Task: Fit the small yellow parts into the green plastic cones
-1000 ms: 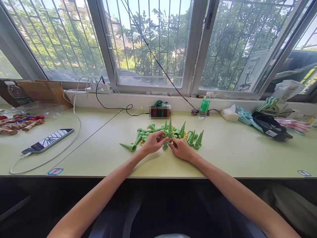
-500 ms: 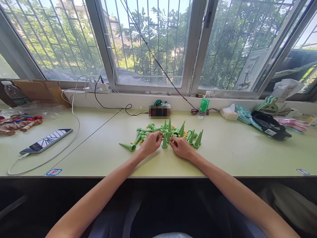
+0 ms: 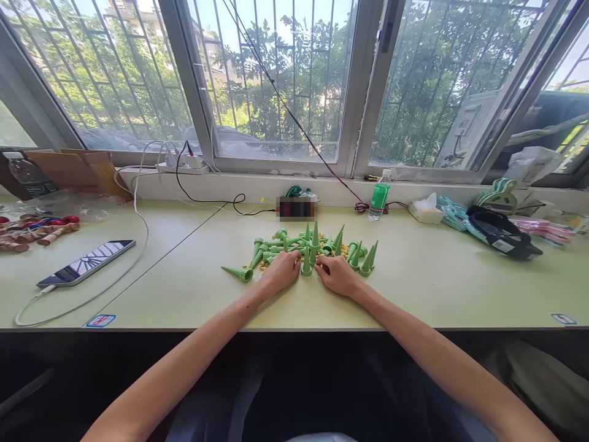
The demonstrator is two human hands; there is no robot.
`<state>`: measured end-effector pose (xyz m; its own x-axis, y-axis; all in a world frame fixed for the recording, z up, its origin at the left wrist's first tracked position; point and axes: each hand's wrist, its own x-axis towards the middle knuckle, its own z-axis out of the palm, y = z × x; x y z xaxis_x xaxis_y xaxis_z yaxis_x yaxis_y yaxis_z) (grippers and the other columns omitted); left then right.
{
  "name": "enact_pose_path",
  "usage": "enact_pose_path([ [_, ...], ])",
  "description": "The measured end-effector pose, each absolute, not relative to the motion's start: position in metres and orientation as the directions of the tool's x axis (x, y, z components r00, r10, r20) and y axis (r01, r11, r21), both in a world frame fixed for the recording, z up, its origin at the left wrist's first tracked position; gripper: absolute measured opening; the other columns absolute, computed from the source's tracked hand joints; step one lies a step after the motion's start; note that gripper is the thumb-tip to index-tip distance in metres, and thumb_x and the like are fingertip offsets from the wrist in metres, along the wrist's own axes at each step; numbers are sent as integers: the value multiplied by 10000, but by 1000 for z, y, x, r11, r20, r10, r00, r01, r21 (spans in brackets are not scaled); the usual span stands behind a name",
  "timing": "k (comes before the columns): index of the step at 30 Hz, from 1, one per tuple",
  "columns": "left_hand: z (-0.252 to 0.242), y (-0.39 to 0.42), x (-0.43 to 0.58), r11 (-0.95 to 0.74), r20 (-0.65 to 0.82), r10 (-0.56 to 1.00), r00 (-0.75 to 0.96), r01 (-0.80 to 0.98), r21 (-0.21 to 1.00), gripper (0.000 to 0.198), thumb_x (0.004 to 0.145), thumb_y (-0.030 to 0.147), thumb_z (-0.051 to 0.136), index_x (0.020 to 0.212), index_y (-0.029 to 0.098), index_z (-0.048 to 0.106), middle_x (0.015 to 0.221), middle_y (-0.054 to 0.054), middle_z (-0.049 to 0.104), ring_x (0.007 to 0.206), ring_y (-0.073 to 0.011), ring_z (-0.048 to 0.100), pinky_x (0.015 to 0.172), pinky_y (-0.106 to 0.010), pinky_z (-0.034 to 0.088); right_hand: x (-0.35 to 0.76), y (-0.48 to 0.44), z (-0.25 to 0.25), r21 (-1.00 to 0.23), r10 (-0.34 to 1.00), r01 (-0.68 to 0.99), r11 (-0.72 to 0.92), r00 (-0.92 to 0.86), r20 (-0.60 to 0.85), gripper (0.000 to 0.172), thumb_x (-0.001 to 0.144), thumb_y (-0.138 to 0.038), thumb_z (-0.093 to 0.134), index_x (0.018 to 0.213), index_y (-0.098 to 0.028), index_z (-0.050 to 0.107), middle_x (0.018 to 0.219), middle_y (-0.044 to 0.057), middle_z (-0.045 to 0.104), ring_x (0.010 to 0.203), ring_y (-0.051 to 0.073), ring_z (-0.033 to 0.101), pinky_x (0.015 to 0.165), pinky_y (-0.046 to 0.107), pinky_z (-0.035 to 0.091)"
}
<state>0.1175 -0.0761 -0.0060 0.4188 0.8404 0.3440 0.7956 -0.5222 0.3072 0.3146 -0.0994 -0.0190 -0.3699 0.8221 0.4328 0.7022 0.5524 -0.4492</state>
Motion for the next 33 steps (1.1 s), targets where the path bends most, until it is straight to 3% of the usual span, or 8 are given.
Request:
enact_pose_path([
  [5, -9, -75, 116, -532, 401, 827, 394, 778, 334, 154, 842, 154, 508, 759, 177, 636, 596, -36, 606, 538, -181, 550, 542, -270, 345, 315, -100, -19, -444, 816, 699, 561, -378, 437, 126, 902, -162, 551, 820, -170, 646, 625, 7, 620, 527, 121, 502, 573, 236, 341],
  [10, -13, -72, 116, -550, 431, 813, 391, 758, 350, 176, 834, 150, 529, 677, 182, 604, 581, -34, 593, 533, -176, 538, 539, -267, 339, 316, -99, -19, -440, 810, 695, 569, -383, 444, 129, 903, -165, 549, 825, -172, 651, 633, 10, 626, 541, 127, 519, 578, 236, 350],
  [16, -15, -72, 117, -536, 440, 824, 357, 742, 402, 173, 869, 211, 528, 716, 166, 597, 610, -41, 614, 539, -165, 543, 549, -264, 350, 316, -99, -20, -451, 806, 680, 578, -389, 446, 133, 904, -162, 544, 813, -173, 640, 647, 12, 630, 546, 123, 521, 580, 234, 352],
  [28, 1, -82, 125, -593, 665, 738, 120, 585, 553, 167, 899, 323, 553, 830, 171, 564, 507, 60, 492, 432, -85, 425, 503, -217, 346, 315, -99, -20, -496, 791, 636, 591, -336, 511, 189, 941, -229, 505, 791, -178, 609, 589, -18, 551, 527, 117, 463, 577, 238, 341],
  [33, 2, -90, 126, -679, 715, 674, 186, 538, 500, 168, 905, 343, 554, 867, 180, 571, 504, 78, 441, 425, -64, 376, 494, -196, 342, 315, -103, -16, -534, 756, 562, 631, -291, 586, 300, 994, -331, 430, 776, -184, 574, 584, -32, 495, 518, 109, 420, 565, 238, 321],
])
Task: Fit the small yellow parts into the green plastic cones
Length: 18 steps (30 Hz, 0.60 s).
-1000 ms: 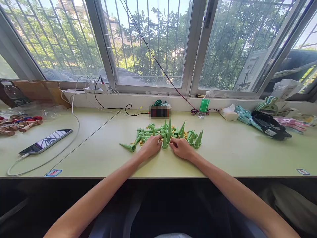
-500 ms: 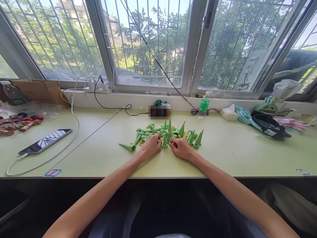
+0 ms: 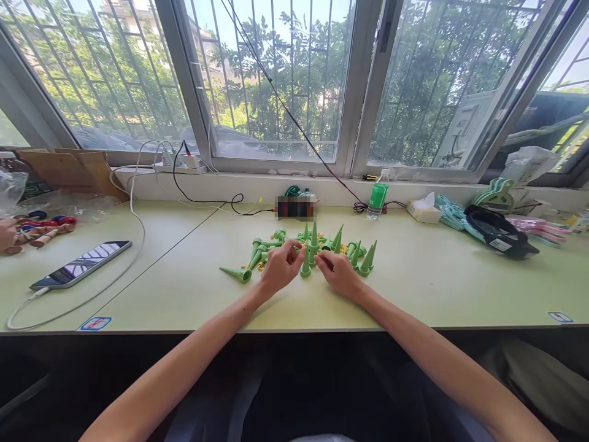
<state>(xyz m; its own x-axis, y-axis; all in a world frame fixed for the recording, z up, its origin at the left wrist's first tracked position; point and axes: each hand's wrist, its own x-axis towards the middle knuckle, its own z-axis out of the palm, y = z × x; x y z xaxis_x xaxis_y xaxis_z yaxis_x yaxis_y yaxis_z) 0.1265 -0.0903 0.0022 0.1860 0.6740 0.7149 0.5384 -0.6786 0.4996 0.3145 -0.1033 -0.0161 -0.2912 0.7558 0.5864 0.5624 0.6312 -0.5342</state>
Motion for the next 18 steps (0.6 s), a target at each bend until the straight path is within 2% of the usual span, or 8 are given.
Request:
enact_pose_path([
  [11, -2, -95, 125, -772, 780, 563, 275, 512, 376, 142, 910, 321, 559, 895, 181, 577, 509, 79, 460, 433, -54, 356, 485, -176, 339, 313, -112, -10, -575, 744, 488, 657, -295, 600, 288, 1007, -389, 405, 903, -191, 587, 593, -44, 450, 519, 107, 369, 565, 228, 337],
  [18, -6, -94, 124, -810, 691, 562, 454, 473, 347, 179, 931, 341, 511, 926, 185, 598, 526, 63, 496, 452, -67, 389, 509, -191, 351, 314, -112, -11, -555, 732, 494, 669, -312, 606, 325, 1004, -418, 411, 872, -191, 602, 624, -22, 506, 548, 117, 424, 575, 234, 354],
])
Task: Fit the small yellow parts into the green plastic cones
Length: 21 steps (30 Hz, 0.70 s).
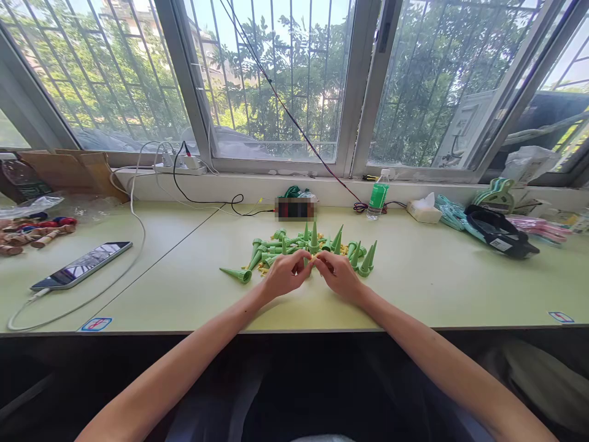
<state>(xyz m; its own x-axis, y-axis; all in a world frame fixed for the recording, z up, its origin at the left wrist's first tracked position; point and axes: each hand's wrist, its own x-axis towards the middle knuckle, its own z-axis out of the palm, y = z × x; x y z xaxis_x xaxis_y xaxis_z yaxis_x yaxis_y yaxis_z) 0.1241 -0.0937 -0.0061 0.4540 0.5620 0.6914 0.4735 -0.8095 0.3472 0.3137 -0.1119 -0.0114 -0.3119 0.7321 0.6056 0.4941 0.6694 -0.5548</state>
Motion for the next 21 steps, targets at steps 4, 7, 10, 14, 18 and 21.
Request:
enact_pose_path([
  [4, -6, -95, 124, -805, 635, 584, 505, 462, 373, 192, 937, 347, 502, 926, 186, 607, 543, 62, 486, 474, -73, 402, 512, -196, 340, 314, -111, -13, -550, 733, 502, 668, -317, 602, 342, 1006, -420, 407, 815, -194, 578, 622, -18, 505, 551, 118, 428, 571, 237, 343],
  [7, -6, -96, 124, -802, 602, 594, 533, 450, 393, 194, 937, 338, 501, 957, 184, 617, 558, 59, 492, 482, -74, 413, 513, -196, 334, 314, -110, -14, -538, 726, 507, 674, -319, 609, 330, 1004, -403, 415, 790, -192, 553, 612, -24, 488, 545, 114, 415, 571, 238, 331],
  [10, -5, -97, 124, -798, 582, 602, 547, 440, 411, 194, 935, 320, 500, 993, 186, 627, 566, 54, 499, 486, -77, 421, 517, -196, 334, 314, -109, -15, -527, 725, 521, 671, -312, 614, 317, 1002, -378, 414, 767, -194, 520, 602, -31, 470, 537, 110, 400, 570, 238, 323],
  [14, -4, -96, 124, -796, 603, 603, 522, 444, 411, 180, 938, 297, 492, 982, 186, 626, 559, 57, 487, 485, -77, 403, 522, -199, 329, 314, -108, -15, -529, 732, 534, 659, -298, 613, 300, 995, -349, 415, 747, -198, 493, 576, -45, 439, 513, 104, 371, 557, 236, 314],
  [18, -3, -94, 124, -779, 623, 617, 480, 482, 401, 197, 960, 322, 474, 967, 180, 610, 542, 66, 449, 480, -79, 363, 527, -206, 319, 313, -110, -14, -543, 739, 522, 657, -305, 601, 289, 977, -331, 441, 721, -202, 477, 573, -45, 469, 506, 99, 388, 557, 233, 327],
  [21, -3, -93, 123, -788, 626, 604, 492, 483, 381, 210, 974, 319, 453, 986, 179, 609, 540, 66, 443, 479, -80, 355, 525, -208, 312, 313, -112, -13, -598, 760, 473, 647, -337, 556, 242, 969, -325, 458, 763, -206, 502, 591, -45, 518, 491, 95, 434, 549, 224, 359],
])
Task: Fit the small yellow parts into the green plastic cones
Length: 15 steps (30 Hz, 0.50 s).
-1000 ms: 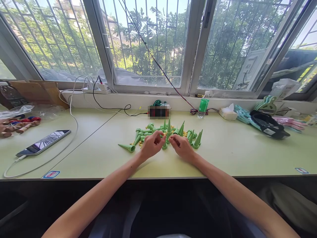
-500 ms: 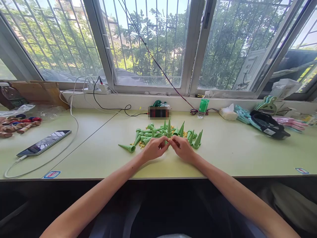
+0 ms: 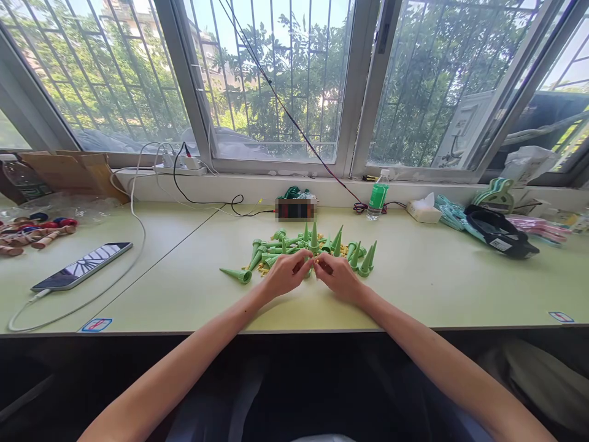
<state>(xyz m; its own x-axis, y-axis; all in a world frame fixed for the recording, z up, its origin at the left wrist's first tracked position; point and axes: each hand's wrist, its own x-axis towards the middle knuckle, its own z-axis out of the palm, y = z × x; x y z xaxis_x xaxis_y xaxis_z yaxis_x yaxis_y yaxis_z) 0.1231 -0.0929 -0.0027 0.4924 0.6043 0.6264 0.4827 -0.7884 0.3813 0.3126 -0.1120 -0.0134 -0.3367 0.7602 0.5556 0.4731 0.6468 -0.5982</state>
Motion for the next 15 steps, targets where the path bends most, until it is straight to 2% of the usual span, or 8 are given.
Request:
enact_pose_path([
  [4, -4, -91, 123, -817, 653, 563, 506, 457, 350, 209, 976, 290, 452, 909, 174, 613, 552, 57, 460, 483, -74, 362, 519, -205, 302, 313, -112, -14, -676, 781, 392, 624, -346, 521, 221, 982, -348, 450, 821, -212, 518, 631, -40, 600, 426, 82, 491, 549, 223, 423],
  [7, -4, -91, 123, -822, 662, 556, 503, 451, 348, 191, 971, 270, 465, 892, 174, 610, 545, 63, 439, 478, -70, 350, 511, -204, 296, 314, -111, -16, -682, 773, 364, 634, -333, 541, 208, 982, -361, 463, 848, -216, 526, 675, -21, 641, 440, 92, 538, 557, 230, 451],
  [15, -2, -91, 123, -822, 657, 558, 507, 444, 355, 170, 954, 236, 489, 852, 173, 610, 539, 69, 396, 484, -70, 323, 508, -205, 284, 314, -109, -13, -578, 704, 416, 702, -283, 651, 195, 985, -349, 471, 904, -203, 572, 691, 4, 627, 555, 126, 552, 577, 245, 424],
])
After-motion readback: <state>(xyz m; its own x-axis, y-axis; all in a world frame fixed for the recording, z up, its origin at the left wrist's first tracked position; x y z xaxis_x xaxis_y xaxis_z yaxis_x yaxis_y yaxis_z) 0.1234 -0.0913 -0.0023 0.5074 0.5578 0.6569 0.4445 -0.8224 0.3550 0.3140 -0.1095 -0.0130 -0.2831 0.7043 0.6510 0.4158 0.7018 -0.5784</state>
